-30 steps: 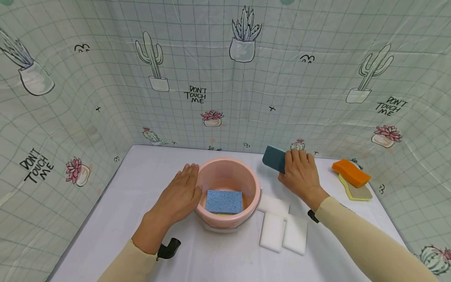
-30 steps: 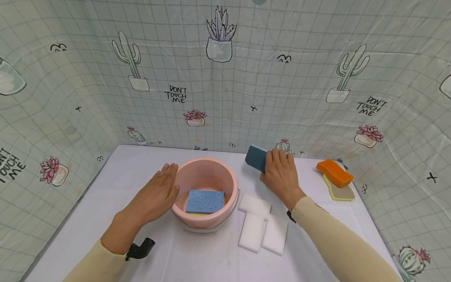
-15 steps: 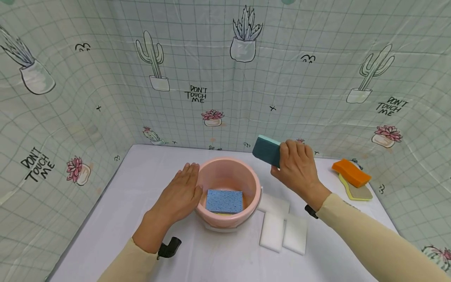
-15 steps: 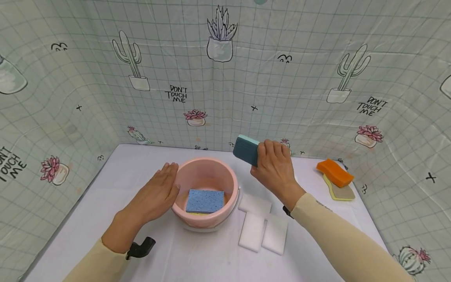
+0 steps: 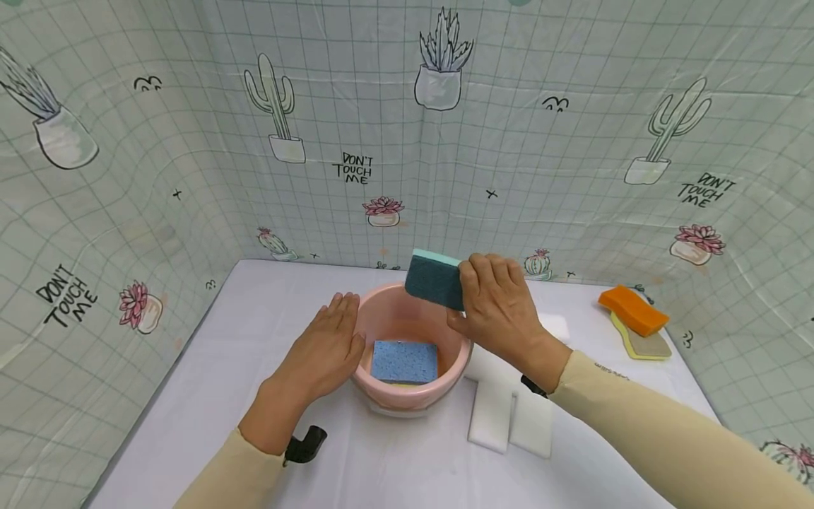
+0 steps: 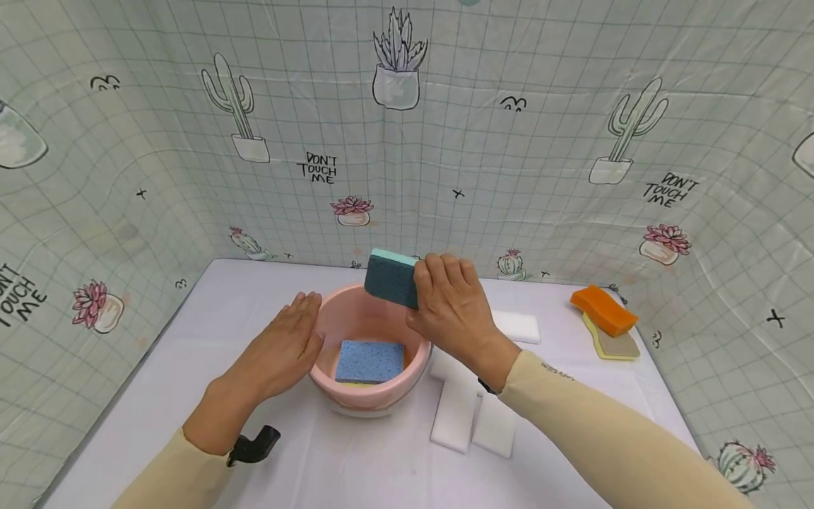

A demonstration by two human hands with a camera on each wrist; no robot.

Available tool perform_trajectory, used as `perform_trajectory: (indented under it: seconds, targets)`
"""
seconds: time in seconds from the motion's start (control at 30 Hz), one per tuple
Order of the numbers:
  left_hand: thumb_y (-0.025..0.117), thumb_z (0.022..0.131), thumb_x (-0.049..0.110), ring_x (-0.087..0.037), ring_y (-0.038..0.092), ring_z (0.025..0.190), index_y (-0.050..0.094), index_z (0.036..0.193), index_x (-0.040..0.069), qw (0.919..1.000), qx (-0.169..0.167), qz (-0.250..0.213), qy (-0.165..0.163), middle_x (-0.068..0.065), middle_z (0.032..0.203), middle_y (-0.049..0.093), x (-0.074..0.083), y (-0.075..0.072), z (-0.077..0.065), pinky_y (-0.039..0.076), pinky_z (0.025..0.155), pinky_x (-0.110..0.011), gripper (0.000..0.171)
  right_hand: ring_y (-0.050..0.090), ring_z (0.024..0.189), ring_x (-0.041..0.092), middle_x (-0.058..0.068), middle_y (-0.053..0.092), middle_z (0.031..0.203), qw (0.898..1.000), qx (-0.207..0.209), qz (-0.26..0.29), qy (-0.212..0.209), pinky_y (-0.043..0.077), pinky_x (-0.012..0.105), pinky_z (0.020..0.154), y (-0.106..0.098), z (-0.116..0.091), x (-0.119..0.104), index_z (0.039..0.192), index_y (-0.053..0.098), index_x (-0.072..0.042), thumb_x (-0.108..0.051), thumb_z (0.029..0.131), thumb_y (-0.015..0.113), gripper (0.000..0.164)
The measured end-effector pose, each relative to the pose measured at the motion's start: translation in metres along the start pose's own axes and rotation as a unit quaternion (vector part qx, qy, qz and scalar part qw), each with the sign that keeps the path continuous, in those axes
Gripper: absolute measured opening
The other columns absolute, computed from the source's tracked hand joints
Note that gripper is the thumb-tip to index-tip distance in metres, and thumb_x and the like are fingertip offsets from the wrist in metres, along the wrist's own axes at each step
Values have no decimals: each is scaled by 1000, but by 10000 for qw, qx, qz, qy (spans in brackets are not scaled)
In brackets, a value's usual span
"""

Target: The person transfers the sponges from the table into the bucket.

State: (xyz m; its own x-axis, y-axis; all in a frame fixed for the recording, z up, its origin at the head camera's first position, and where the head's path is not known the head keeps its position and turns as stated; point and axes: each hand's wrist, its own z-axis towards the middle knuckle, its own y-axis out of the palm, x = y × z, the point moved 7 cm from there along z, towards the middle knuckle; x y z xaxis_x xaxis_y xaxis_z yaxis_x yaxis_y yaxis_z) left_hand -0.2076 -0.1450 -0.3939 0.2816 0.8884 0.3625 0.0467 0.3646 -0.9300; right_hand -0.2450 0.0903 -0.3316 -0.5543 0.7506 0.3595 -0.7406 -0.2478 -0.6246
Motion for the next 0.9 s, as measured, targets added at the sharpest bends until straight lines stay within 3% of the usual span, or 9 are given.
perform_trajectory:
  seconds: [0.33, 0.73, 0.9]
  targets:
    - [39, 112, 29, -37, 17, 163, 23, 164, -8, 9999, -72, 122, 48, -24, 172, 25, 0, 2, 3, 18, 133, -53, 66, 56, 103, 35, 15, 60, 110, 9916, -1261, 284, 60, 47, 47, 89, 9, 8, -31, 118, 58, 2, -53, 77, 83, 72]
    - [38, 113, 31, -38, 15, 163, 21, 164, -7, 9996, -167, 243, 19, -24, 173, 23, 1, 1, 2, 17, 133, -54, 66, 46, 86, 25, 6, 54, 94, 9674, -2328, 961, -280, 37, 38, 73, 30, 10, -45, 98, 61, -7, -56, 75, 79, 57]
    - [36, 113, 31, -37, 13, 163, 20, 165, -7, 9995, -195, 249, -21, -23, 173, 21, 0, 2, 2, 16, 133, -55, 66, 45, 87, 24, 4, 55, 95, 9506, -2888, 1031, -479, 35, 37, 74, 40, 10, -50, 98, 61, -8, -60, 76, 79, 59]
